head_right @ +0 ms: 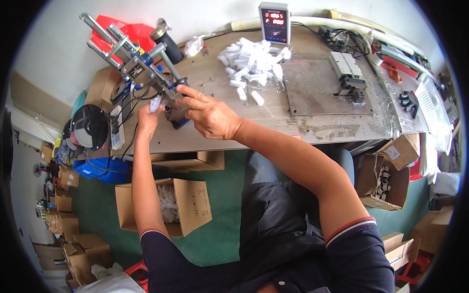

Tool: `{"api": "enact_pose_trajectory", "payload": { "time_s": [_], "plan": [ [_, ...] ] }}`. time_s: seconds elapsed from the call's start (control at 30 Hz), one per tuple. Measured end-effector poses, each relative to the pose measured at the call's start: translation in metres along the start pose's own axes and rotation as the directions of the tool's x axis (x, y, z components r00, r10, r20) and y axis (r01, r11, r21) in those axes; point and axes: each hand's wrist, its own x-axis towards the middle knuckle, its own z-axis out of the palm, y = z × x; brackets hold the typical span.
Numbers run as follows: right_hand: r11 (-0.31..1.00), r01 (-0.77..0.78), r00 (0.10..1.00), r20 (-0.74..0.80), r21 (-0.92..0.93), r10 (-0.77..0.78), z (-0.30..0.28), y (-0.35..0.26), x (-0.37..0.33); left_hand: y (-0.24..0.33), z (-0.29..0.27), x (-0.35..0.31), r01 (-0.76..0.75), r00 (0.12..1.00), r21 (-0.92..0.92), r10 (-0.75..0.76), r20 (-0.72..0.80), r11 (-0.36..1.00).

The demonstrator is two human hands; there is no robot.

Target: Assembling small plastic tubes and components using a manual press at a workstation.

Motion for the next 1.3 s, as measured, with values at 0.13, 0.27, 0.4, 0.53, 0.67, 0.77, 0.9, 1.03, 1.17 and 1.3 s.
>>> {"api": "enact_pose_trajectory", "payload": {
  "time_s": [0.13, 0.27, 0.4, 0.53, 0.67, 0.77, 0.9, 1.03, 1.17, 1.3],
  "plan": [
    [1.000, 0.011, 1.000, 0.020, -0.016, -0.011, -0.038, -0.024, 0.012, 0.007, 0.001, -0.016, 0.000, 0.998, 0.072, 0.005, -0.069, 0.997],
    [0.985, -0.172, 0.959, -0.226, 0.026, 0.173, -0.067, -0.039, 0.017, -0.029, -0.016, -0.062, 0.016, 0.974, -0.035, -0.024, -0.224, 0.999],
    [0.816, -0.485, 0.873, -0.229, -0.314, 0.431, -0.100, 0.006, -0.056, -0.067, -0.013, -0.144, 0.107, 0.926, -0.150, -0.154, -0.344, 0.983],
    [0.556, -0.696, 0.655, -0.085, -0.456, 0.751, -0.109, 0.028, -0.112, -0.172, -0.045, -0.249, 0.210, 0.791, -0.215, -0.295, -0.536, 0.954],
    [0.449, -0.771, 0.528, -0.060, -0.451, 0.847, -0.110, 0.024, -0.107, -0.223, -0.050, -0.312, 0.330, 0.586, -0.348, -0.479, -0.653, 0.878],
    [0.454, -0.737, 0.520, 0.009, -0.501, 0.854, -0.093, 0.028, -0.100, -0.249, -0.072, -0.352, 0.640, 0.652, 0.047, -0.510, -0.561, 0.767],
    [0.421, -0.670, 0.541, -0.014, -0.611, 0.841, -0.092, 0.040, -0.109, -0.250, -0.042, -0.359, 0.693, 0.628, 0.308, -0.335, -0.703, 0.652],
    [0.442, -0.731, 0.527, -0.018, -0.520, 0.850, -0.083, 0.041, -0.108, -0.232, -0.030, -0.370, 0.596, 0.661, 0.226, -0.311, -0.682, 0.770],
    [0.426, -0.839, 0.497, -0.161, -0.338, 0.852, -0.128, 0.026, -0.126, -0.156, 0.048, -0.324, 0.421, 0.768, 0.154, -0.261, -0.585, 0.894],
    [0.417, -0.882, 0.466, -0.280, -0.217, 0.839, -0.174, 0.008, -0.158, -0.088, 0.084, -0.291, 0.174, 0.851, 0.071, -0.114, -0.512, 0.982]
  ]
}}
